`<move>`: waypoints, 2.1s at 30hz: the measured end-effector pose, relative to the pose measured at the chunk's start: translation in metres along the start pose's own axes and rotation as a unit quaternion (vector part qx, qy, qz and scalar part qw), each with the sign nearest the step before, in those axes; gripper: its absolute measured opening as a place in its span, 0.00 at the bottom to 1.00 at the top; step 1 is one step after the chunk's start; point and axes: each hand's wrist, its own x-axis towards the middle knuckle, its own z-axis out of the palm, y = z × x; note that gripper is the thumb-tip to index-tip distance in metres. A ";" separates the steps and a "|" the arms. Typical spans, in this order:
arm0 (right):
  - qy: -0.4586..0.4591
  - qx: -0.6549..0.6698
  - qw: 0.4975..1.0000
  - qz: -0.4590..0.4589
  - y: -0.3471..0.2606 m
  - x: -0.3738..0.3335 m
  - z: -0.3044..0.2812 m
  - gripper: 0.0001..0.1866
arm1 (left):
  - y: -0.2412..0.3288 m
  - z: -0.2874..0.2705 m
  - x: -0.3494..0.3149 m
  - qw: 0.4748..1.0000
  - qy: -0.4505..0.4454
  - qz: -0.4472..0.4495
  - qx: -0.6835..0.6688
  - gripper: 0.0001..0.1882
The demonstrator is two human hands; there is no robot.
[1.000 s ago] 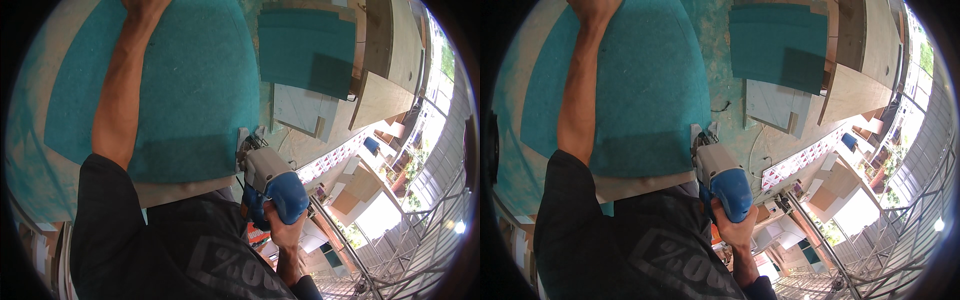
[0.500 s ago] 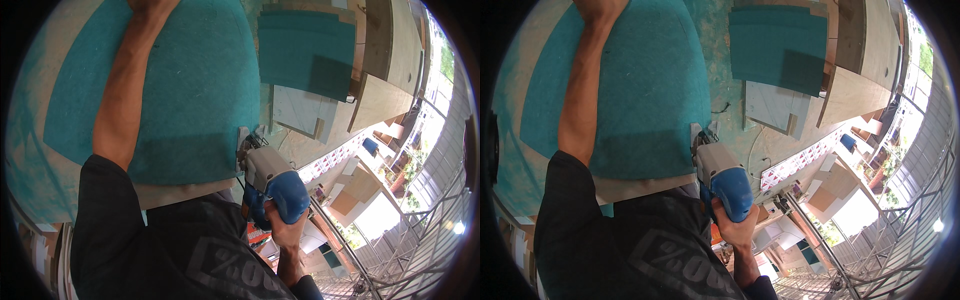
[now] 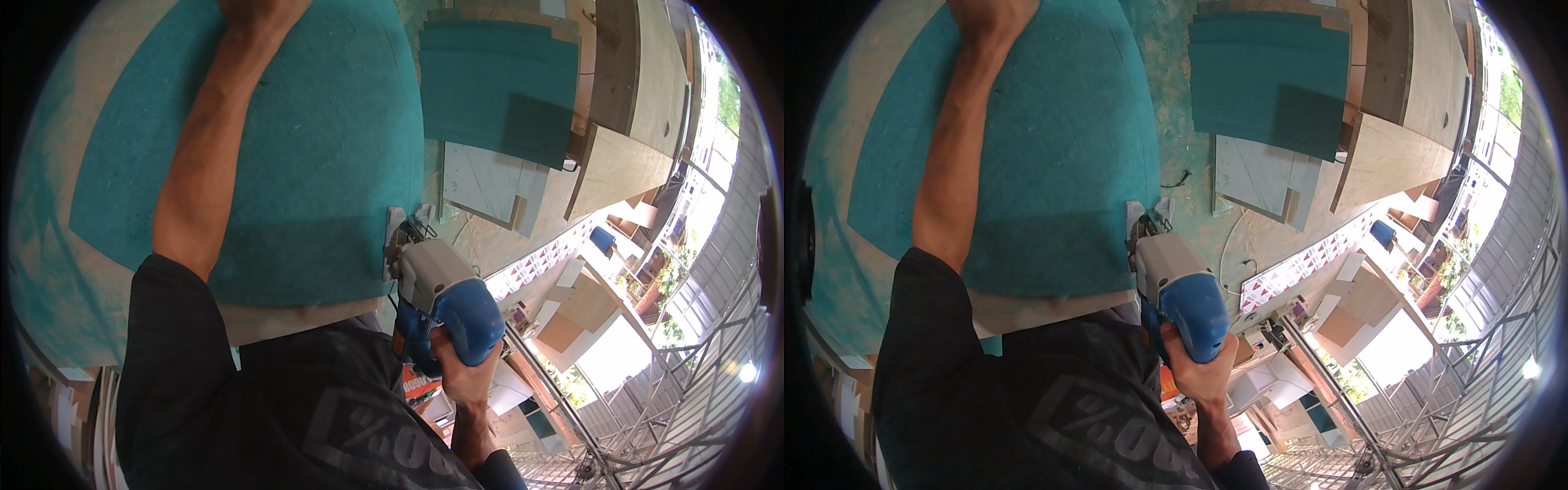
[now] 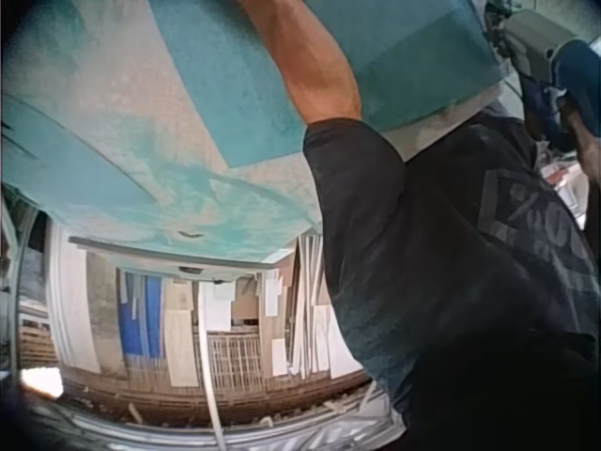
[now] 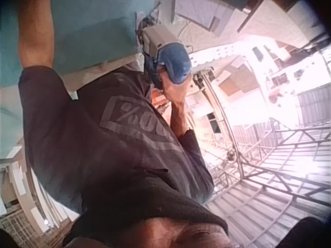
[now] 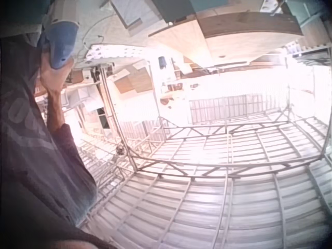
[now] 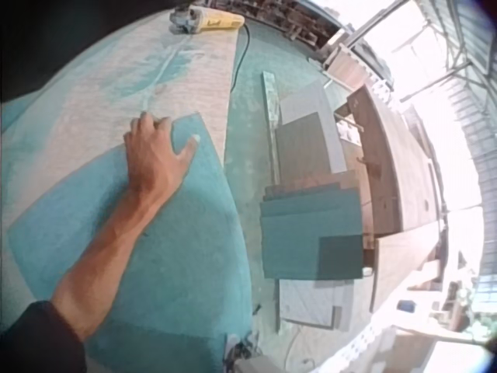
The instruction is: The person cuts a curved piece of wood using a jigsaw and then smooths the surface and edges with a handheld orbital sander.
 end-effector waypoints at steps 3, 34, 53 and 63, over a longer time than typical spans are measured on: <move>0.001 -0.002 1.000 -0.002 -0.002 0.001 0.000 0.09 | 0.002 0.002 0.000 1.000 0.005 0.007 -0.016 0.26; 0.013 0.000 1.000 0.008 -0.017 0.010 0.008 0.07 | 0.014 0.006 -0.002 0.998 0.006 0.039 -0.053 0.24; 0.013 -0.002 0.999 0.034 -0.038 0.017 0.008 0.07 | 0.019 0.006 -0.001 0.996 0.002 0.052 -0.069 0.22; 0.015 -0.010 0.999 0.034 -0.045 0.020 0.010 0.06 | 0.019 0.005 0.000 0.996 0.000 0.057 -0.064 0.22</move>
